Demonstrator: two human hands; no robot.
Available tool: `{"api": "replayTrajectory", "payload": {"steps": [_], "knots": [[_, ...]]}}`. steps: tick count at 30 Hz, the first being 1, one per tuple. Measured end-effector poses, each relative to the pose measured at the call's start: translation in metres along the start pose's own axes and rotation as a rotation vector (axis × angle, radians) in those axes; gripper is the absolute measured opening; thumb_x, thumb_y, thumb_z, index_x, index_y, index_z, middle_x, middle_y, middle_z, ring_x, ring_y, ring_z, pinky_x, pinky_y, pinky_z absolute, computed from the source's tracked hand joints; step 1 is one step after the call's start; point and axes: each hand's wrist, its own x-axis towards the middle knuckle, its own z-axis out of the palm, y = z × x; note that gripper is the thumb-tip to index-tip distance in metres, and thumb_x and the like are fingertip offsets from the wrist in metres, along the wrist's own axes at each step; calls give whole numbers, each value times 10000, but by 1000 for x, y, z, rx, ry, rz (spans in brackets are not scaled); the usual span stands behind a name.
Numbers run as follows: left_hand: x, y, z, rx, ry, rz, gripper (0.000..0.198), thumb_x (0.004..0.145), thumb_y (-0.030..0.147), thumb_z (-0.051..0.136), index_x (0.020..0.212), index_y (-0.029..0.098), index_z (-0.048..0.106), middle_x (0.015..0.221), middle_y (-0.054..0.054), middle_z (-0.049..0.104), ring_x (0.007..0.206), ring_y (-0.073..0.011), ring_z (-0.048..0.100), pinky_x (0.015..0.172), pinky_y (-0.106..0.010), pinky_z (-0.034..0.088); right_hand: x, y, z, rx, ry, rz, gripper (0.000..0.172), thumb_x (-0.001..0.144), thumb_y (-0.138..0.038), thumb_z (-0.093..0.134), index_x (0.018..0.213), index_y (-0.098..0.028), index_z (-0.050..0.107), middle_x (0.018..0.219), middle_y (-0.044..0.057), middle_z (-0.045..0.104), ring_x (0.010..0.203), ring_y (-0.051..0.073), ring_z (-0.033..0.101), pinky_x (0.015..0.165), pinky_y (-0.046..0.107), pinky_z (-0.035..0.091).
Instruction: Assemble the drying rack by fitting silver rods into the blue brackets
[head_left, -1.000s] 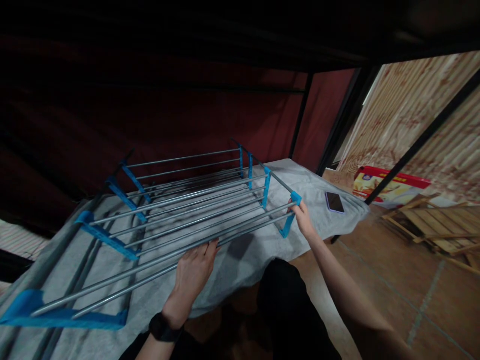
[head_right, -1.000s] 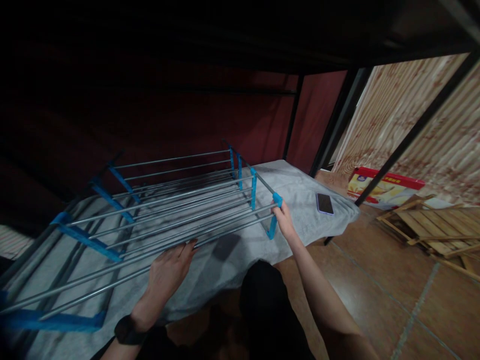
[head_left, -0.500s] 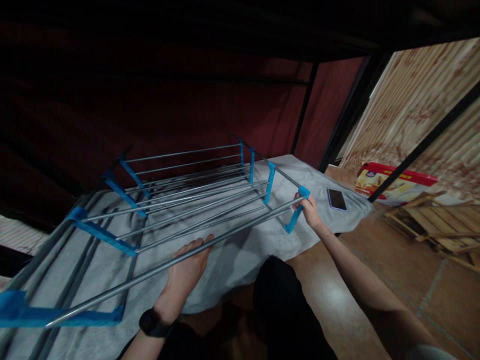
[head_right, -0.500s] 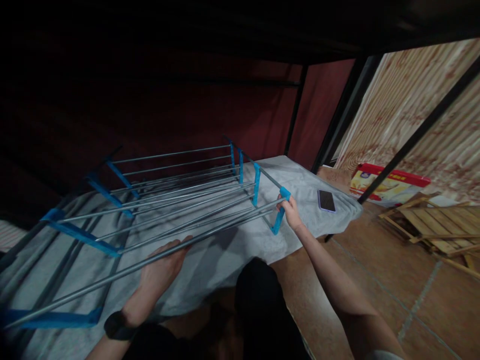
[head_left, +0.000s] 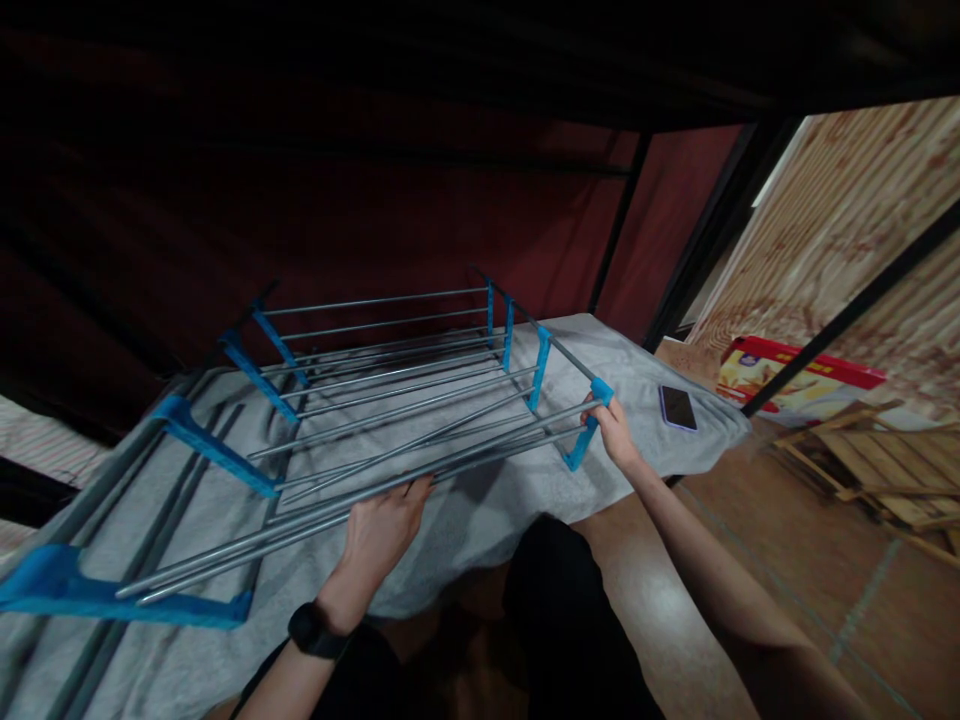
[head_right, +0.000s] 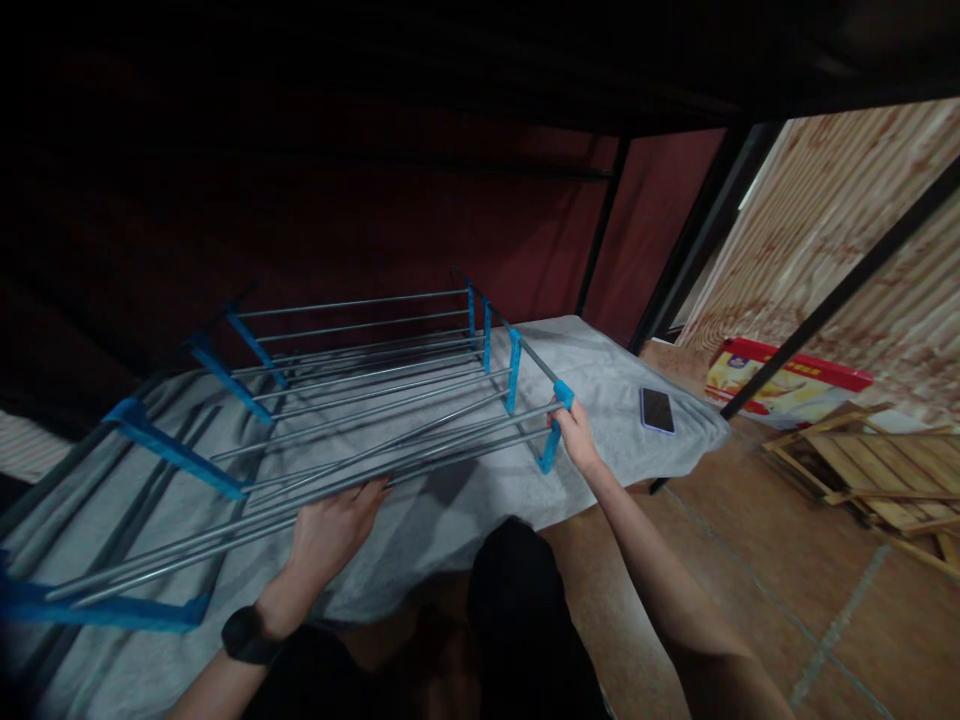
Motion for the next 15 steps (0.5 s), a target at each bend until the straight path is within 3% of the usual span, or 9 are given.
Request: {"api": "replayTrajectory", "payload": {"steps": [5, 11, 15], "knots": [[1, 3, -4, 20, -25, -16, 340, 943, 281, 460, 1236, 307, 631, 789, -58, 706, 701, -196, 662, 585, -282, 399, -2, -3, 3, 26, 42, 19, 169, 769, -374, 533, 842, -227, 576, 762, -10, 603, 708, 180, 549, 710, 334, 461], [1, 6, -5, 12, -34, -23, 340, 959, 341, 442, 1243, 332, 629, 769, -42, 700, 657, -191, 650, 550, -289, 371, -19, 3, 3, -13, 76, 50, 435, 730, -350, 573, 1149, -240, 549, 1165, 44, 604, 1052, 226, 547, 941, 404, 434], [2, 8, -4, 17, -28, -10, 335, 958, 302, 438, 1221, 288, 645, 851, -59, 716, 705, -190, 662, 583, -292, 393, -41, 6, 7, -29, 225, 60, 542, 745, -349, 551, 1267, -230, 464, 1209, 69, 578, 1114, 222, 529, 1002, 423, 400]]}}
